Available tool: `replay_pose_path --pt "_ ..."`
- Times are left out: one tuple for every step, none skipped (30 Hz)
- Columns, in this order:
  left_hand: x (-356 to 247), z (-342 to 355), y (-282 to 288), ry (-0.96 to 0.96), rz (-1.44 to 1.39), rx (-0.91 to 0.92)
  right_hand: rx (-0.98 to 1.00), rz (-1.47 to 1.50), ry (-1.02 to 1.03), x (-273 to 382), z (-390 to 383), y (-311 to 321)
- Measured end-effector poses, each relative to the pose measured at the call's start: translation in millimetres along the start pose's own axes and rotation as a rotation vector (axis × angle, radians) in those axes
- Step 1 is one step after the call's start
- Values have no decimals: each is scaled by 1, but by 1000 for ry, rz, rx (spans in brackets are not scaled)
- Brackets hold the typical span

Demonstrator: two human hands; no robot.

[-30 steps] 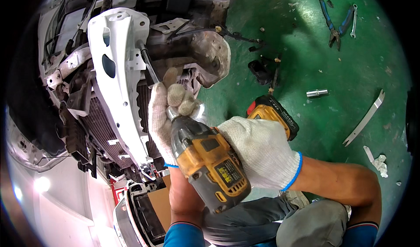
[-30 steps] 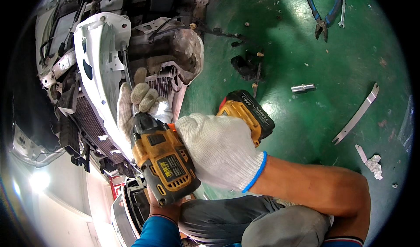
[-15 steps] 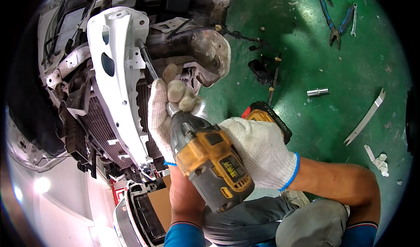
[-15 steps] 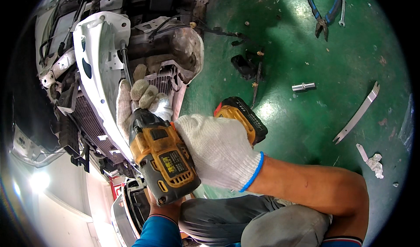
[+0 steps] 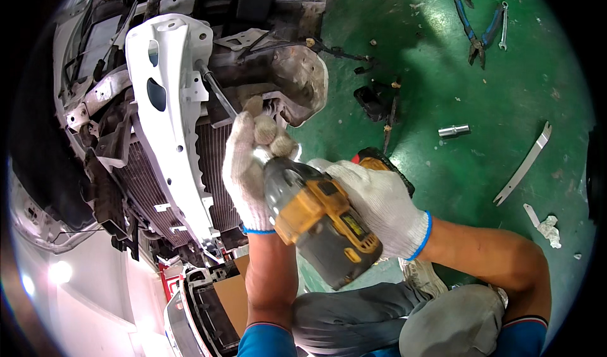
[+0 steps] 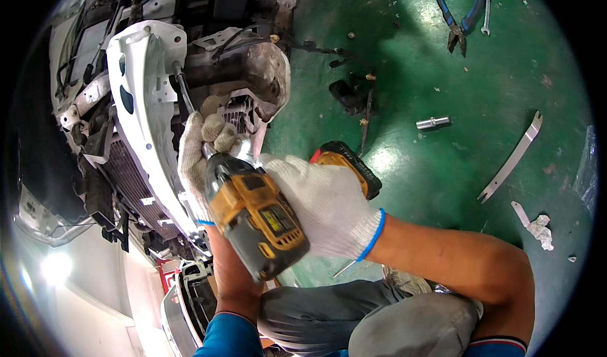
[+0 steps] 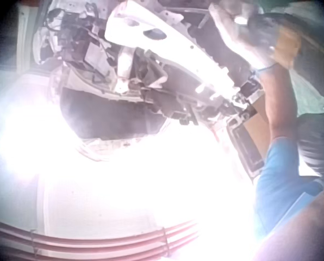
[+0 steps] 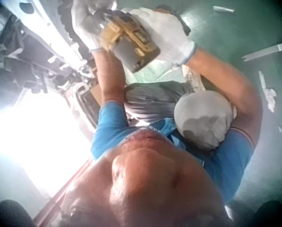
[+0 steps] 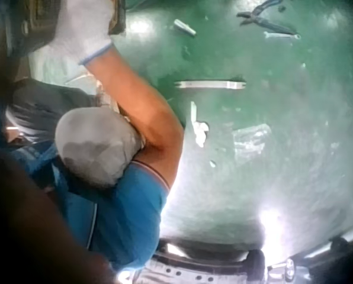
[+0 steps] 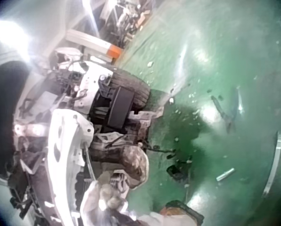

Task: The person is sitting on the floor in a workshop, working on a detached white car bumper. They use a ratchet wrench to tighten bolts on the bumper's mounting points and later switch to a cordless impact driver to continue the fastening process.

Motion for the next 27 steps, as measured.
replay_pose_path --pt "3 -2 0 13 11 5 -32 -25 20 -5 -5 -1" --pt "6 -4 -1 27 22 11 -15 -27 14 -7 -10 3" --pt "11 -9 -5 84 25 43 4 -28 10 -11 -16 8" --pt "18 -16 -13 132 -26 40 20 -29 6 -15 -23 14" --pt "26 -21 -18 117 -3 43 35 -36 -7 -22 -31 19" --pt "34 -27 -21 106 22 41 -2 2 -7 -25 -38 25" --pt "43 -34 -24 143 23 40 15 18 -39 -31 -46 28" --pt "51 -40 -29 181 25 41 32 33 -72 -38 -55 32" --pt "54 -46 -35 203 -12 42 59 214 -239 -49 -67 37" --pt "62 -48 -36 226 -28 81 69 91 -140 -52 -72 48" --pt "69 -50 -39 269 -64 93 -3 192 -139 -52 -77 56" --pt "76 -51 -43 312 -99 105 -75 293 -137 -45 -77 67" --pt "84 -53 -45 333 -103 136 -16 296 -257 -49 -84 72" --pt "91 -54 -46 359 -97 124 45 293 -379 -54 -92 76" --pt "96 -54 -49 384 -101 142 102 284 -495 -59 -100 82" --pt "100 -54 -50 408 -105 159 146 359 -581 -63 -108 84" --pt "100 -56 -49 406 -92 156 191 431 -674 -67 -117 84" --pt "99 -56 -49 405 -75 161 203 368 -580 -68 -118 81" --pt "97 -56 -49 402 -59 164 183 422 -583 -68 -119 80" --pt "94 -55 -48 391 -64 154 165 474 -587 -68 -117 81" --pt "90 -52 -44 382 -66 143 111 648 -687 -64 -112 76" --pt "85 -51 -40 371 -69 129 105 643 -695 -61 -102 75" --pt "79 -49 -36 358 -104 126 99 641 -705 -58 -92 73" --pt "70 -47 -35 335 -74 109 92 636 -717 -56 -83 71" --pt "65 -44 -31 324 -106 102 142 263 -407 -50 -70 72" --pt "61 -41 -28 313 -139 95 185 -107 -94 -38 -61 70" --pt "55 -41 -27 305 -111 71 178 -53 -155 -34 -54 68"
Point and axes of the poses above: each hand's wrist, its own z-axis towards the middle knuckle, its own y-axis out of the back of the hand, x = y × z, the point moved 5 cm from there along z, towards the middle knuckle, and after that the axes turned 4 degrees about -x, right-handed, at the moved point
